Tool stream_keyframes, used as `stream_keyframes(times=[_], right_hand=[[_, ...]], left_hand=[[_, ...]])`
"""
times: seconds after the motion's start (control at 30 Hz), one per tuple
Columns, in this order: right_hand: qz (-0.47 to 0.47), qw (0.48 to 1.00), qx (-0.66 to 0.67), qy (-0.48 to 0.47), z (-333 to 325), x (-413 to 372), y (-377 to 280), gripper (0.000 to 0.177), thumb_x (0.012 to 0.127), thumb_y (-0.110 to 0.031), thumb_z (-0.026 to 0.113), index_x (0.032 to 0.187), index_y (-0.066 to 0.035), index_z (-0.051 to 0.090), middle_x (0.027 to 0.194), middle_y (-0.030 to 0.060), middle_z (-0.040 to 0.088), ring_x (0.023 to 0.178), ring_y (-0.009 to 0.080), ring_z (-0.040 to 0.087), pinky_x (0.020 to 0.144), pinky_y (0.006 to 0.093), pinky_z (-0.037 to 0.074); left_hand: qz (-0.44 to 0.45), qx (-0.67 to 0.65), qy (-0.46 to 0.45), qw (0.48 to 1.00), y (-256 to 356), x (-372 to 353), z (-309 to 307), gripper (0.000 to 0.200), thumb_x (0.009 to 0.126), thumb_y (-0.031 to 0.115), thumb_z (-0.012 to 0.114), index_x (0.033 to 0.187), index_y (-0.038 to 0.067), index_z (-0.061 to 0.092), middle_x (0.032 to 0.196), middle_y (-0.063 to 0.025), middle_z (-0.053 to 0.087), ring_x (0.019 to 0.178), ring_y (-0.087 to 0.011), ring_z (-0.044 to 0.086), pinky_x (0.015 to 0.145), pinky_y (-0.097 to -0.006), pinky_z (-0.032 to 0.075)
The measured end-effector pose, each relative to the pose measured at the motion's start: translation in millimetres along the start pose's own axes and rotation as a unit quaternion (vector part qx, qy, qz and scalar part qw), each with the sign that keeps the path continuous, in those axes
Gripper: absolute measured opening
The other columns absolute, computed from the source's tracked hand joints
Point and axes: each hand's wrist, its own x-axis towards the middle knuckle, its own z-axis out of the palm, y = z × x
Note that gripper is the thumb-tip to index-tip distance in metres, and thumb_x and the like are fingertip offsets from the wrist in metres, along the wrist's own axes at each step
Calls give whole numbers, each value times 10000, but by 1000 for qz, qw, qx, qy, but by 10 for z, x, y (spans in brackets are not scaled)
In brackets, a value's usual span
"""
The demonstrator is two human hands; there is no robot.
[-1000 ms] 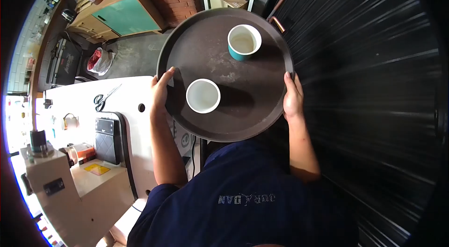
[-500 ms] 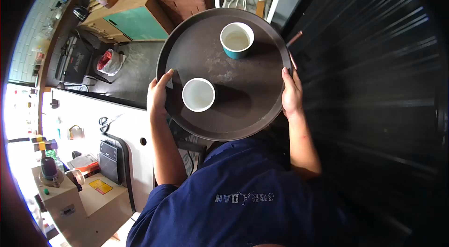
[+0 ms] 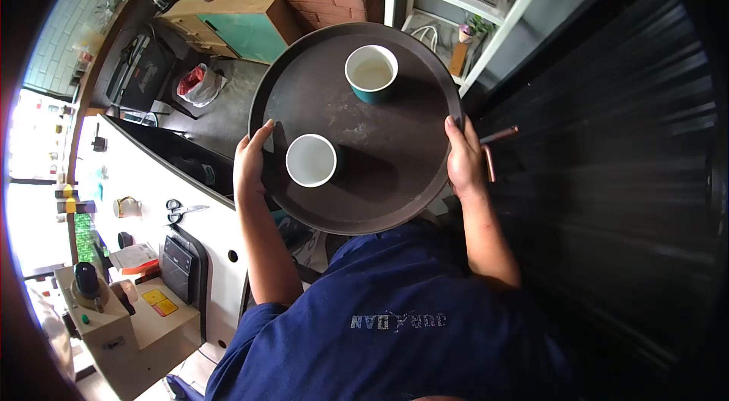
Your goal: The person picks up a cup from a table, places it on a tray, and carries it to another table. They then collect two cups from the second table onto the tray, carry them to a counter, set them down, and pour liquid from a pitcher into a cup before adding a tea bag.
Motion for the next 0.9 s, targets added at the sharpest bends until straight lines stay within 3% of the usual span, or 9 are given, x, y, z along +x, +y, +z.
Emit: stream_keyframes(times=[0.37, 0.53, 0.73, 0.9], right_hand=[[29, 994, 58, -89, 1276, 1088, 215, 398, 964, -241, 455, 1251, 34, 457, 1227, 83, 510, 1139, 160, 441, 996, 289, 302], [15, 986, 32, -166, 2016, 1506, 249, 410, 972, -256, 433, 1255, 40, 452, 1248, 93, 501, 1155, 174, 441, 1012, 296, 294], [84, 959, 70, -261, 2707, 1867, 344, 459, 970, -285, 437, 1274, 58, 429, 1290, 127, 478, 1188, 194, 431, 1033, 315, 282], [43, 950, 74, -301, 3250, 2131, 410, 468, 970, -277, 438, 1279, 74, 421, 1314, 139, 457, 1240, 203, 387, 1055, 313, 246]], left_hand=[[-20, -59, 72, 995, 364, 923, -507, 368, 804, 317, 678, 974, -3, 622, 812, -55, 626, 687, -122, 581, 628, -256, 459], [-7, -108, 111, 988, 426, 1275, -928, 293, 819, 295, 670, 905, 17, 634, 790, -27, 632, 663, -90, 573, 599, -236, 450], [-24, -144, 162, 976, 515, 1455, -1373, 307, 819, 293, 668, 923, 7, 625, 801, -42, 638, 673, -103, 586, 615, -242, 467], [6, -199, 201, 959, 521, 1597, -1614, 315, 817, 286, 668, 944, 1, 622, 827, -57, 643, 692, -115, 599, 626, -249, 475]])
